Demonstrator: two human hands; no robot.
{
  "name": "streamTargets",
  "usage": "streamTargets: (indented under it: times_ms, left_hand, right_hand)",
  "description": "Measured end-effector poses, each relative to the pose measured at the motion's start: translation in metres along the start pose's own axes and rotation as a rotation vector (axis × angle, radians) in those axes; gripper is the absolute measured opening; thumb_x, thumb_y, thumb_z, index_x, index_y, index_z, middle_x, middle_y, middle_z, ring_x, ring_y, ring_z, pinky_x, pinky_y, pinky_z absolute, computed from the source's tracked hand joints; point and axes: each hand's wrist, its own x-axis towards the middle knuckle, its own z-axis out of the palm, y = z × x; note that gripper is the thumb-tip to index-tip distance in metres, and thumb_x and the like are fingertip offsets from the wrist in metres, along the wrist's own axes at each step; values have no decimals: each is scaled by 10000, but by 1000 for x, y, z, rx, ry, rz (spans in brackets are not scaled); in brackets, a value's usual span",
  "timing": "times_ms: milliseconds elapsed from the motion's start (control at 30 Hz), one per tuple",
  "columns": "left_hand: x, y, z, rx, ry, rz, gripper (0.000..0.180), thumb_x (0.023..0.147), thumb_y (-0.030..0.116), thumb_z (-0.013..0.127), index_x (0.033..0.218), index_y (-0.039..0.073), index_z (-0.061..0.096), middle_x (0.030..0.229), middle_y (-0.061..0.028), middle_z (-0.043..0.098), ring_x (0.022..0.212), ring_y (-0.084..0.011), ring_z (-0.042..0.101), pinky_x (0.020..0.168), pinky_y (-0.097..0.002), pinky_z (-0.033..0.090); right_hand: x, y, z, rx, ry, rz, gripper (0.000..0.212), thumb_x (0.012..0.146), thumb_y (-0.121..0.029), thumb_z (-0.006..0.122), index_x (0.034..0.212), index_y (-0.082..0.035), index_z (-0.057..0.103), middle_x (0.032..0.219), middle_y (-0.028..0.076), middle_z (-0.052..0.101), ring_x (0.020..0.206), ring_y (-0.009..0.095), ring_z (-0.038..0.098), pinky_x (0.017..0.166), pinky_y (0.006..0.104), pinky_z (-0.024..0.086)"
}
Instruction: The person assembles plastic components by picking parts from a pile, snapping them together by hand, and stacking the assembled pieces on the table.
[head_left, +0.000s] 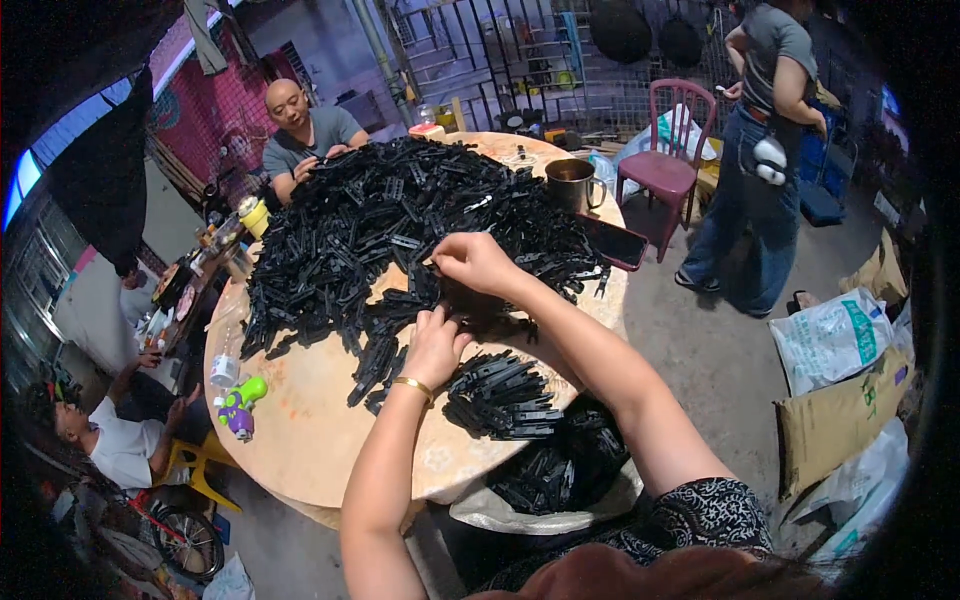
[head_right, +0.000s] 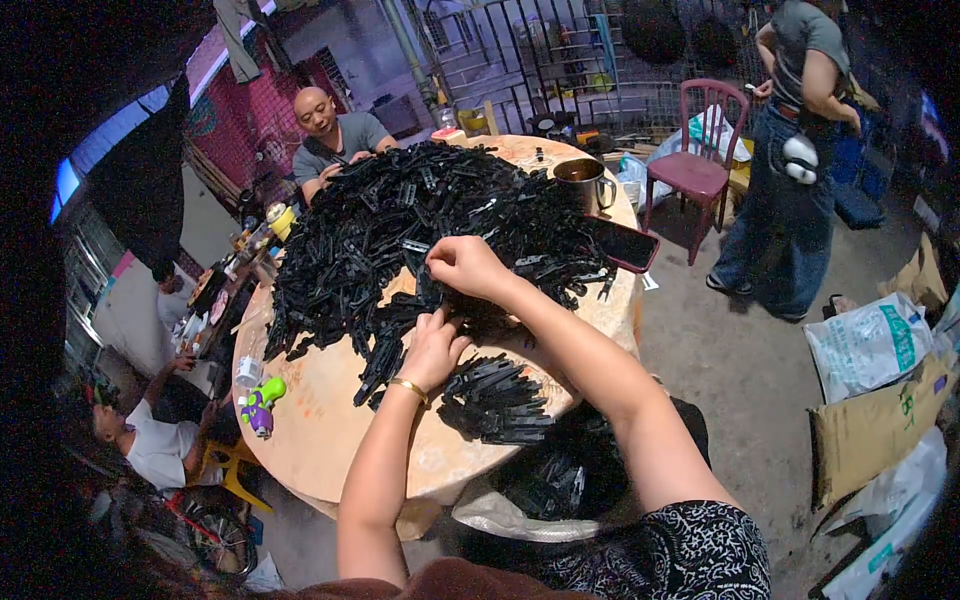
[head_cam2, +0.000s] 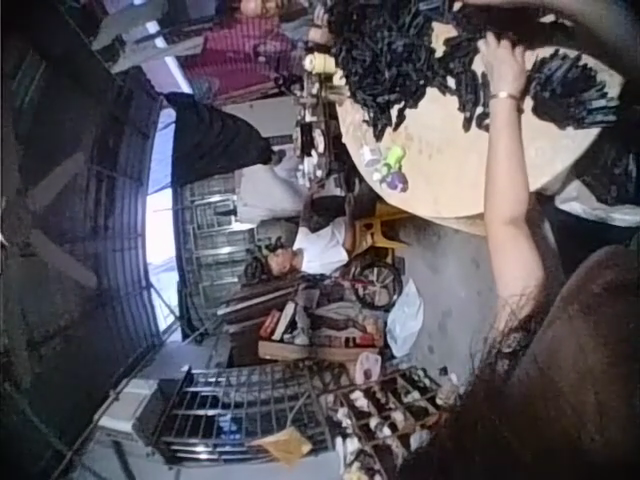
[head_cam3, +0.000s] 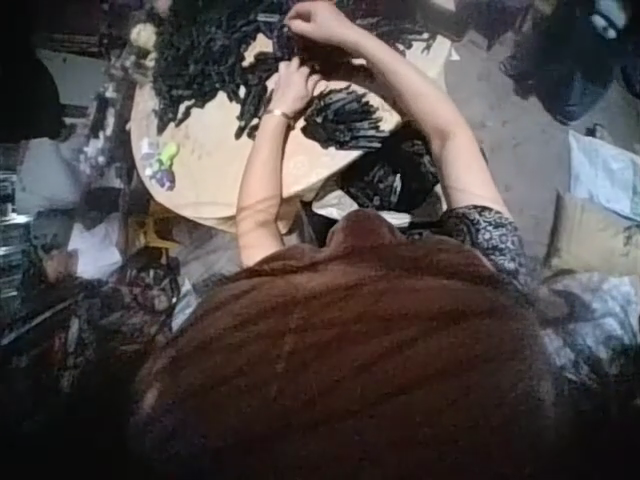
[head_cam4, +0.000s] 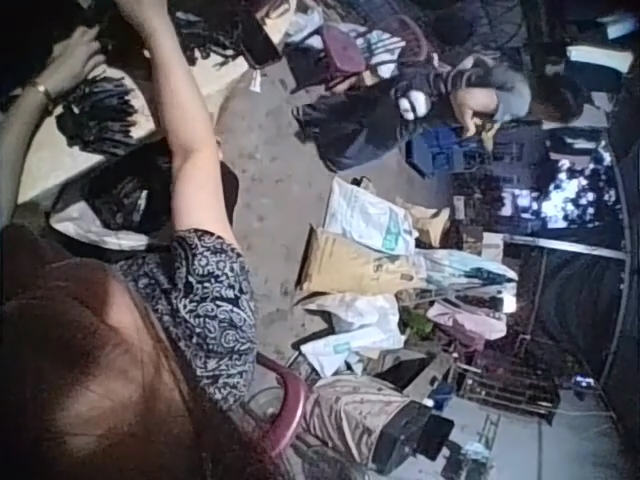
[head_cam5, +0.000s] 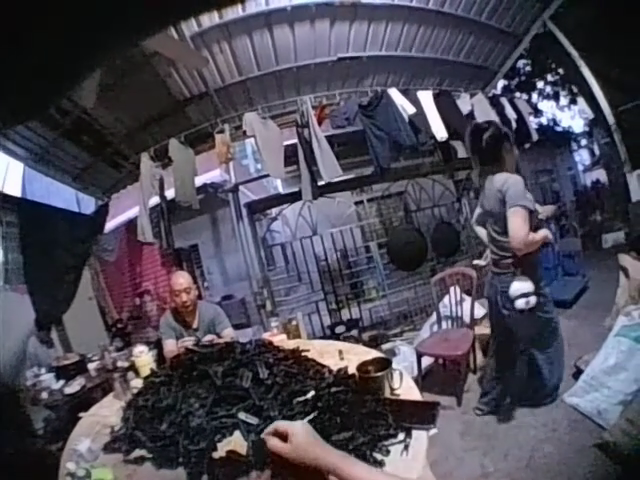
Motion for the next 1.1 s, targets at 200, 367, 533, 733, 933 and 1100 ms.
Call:
streamTargets:
  times_ms: [200, 367, 533, 733, 933, 1100]
  left_hand:
    - [-7, 1, -19, 95, -19, -62, 260, 781, 255, 604, 796, -3, 630, 937, -150, 566, 904, -310, 474, 812, -386, 424]
    - [-5, 15, -22, -13, 87, -280, 229, 754, 220, 637, 753, -2, 586, 800, -182, 579, 779, -348, 562, 696, -410, 457]
    - [-4, -2, -5, -17, 208, -262, 239, 719, 169, 667, 780, -24, 540, 794, -210, 578, 775, -375, 565, 691, -436, 459]
    - [-5, -11, -7, -203, 290, -421, 195, 724, 146, 660, 745, -11, 546, 741, -202, 584, 733, -377, 562, 674, -420, 459]
    - [-9, -22, -23, -984, 380, -646, 280, 763, 68, 658, 972, 6, 481, 728, -58, 584, 650, -138, 560, 601, -264, 463]
    - [-7, -9, -28, -1199, 371, -477, 568, 732, -33, 656, 1212, 40, 360, 847, -64, 605, 707, -115, 589, 584, -218, 500]
  right_hand:
    - [-14, 11, 15, 338, -80, 287, 234, 782, 6, 491, 990, 16, 596, 795, 58, 633, 596, 103, 582, 532, 242, 483]
    - [-13, 8, -6, 445, -120, 522, 287, 732, 58, 440, 972, 42, 595, 806, 83, 620, 649, 126, 594, 620, 236, 507]
    - [-18, -2, 4, 561, -105, 390, 197, 769, -34, 630, 950, 40, 611, 786, 71, 629, 654, 115, 601, 599, 238, 507]
    - [-20, 7, 5, 460, -62, 340, 187, 766, -41, 643, 938, 32, 623, 784, 62, 639, 650, 95, 591, 583, 222, 487]
    - [-27, -2, 16, 672, -166, 398, 184, 773, -36, 637, 940, 40, 619, 789, 69, 640, 641, 103, 592, 588, 223, 491]
    - [-31, 8, 22, 405, -267, 368, 201, 772, -53, 643, 966, -2, 638, 796, 50, 651, 681, 90, 591, 598, 231, 488]
